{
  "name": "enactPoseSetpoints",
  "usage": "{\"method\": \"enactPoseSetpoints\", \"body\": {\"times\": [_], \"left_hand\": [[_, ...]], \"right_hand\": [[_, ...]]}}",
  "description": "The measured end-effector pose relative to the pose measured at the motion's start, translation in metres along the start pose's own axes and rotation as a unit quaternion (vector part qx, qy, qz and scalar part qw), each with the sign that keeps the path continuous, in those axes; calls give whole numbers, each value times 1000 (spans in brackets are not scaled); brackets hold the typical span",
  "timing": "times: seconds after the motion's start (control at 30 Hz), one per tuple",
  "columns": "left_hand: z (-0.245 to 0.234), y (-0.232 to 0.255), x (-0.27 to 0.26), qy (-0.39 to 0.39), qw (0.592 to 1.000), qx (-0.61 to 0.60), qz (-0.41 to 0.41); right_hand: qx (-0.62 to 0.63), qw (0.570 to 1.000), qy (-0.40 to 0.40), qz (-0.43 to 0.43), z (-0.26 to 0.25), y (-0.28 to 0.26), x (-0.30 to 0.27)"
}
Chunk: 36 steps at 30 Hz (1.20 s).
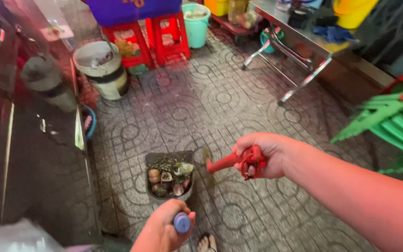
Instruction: The person is sweeping litter and debris into a dustpan on a sidewalk.
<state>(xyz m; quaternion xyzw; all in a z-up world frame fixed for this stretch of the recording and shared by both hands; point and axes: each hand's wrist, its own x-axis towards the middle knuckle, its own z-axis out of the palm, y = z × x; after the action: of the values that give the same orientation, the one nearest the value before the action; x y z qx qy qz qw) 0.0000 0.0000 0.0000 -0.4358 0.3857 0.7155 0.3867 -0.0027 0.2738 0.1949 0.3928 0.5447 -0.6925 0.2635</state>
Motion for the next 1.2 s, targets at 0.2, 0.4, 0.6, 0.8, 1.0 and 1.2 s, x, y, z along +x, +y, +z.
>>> {"method": "enactPoseSetpoints", "body": {"times": [0.2, 0.4, 0.6, 0.8, 1.0, 1.2], "left_hand": [[54, 78, 26, 25, 999, 27, -27], [102, 153, 64, -1, 997, -44, -61], [163, 238, 95, -69, 985, -142, -72], [244, 302, 61, -87, 949, -300, -35], [264, 345, 38, -91, 963, -252, 21], [257, 390, 15, -93, 986, -120, 74]], "right_hand": [[-12, 998, -63, -7, 9, -84, 53], [-46, 996, -73, -6, 3, -168, 110], [-43, 993, -106, 10, -7, -274, 198], [-30, 985, -163, 50, 8, -392, 252], [-109, 973, -204, 3, 60, -450, 300], [-68, 978, -195, -25, 125, -497, 353]]}}
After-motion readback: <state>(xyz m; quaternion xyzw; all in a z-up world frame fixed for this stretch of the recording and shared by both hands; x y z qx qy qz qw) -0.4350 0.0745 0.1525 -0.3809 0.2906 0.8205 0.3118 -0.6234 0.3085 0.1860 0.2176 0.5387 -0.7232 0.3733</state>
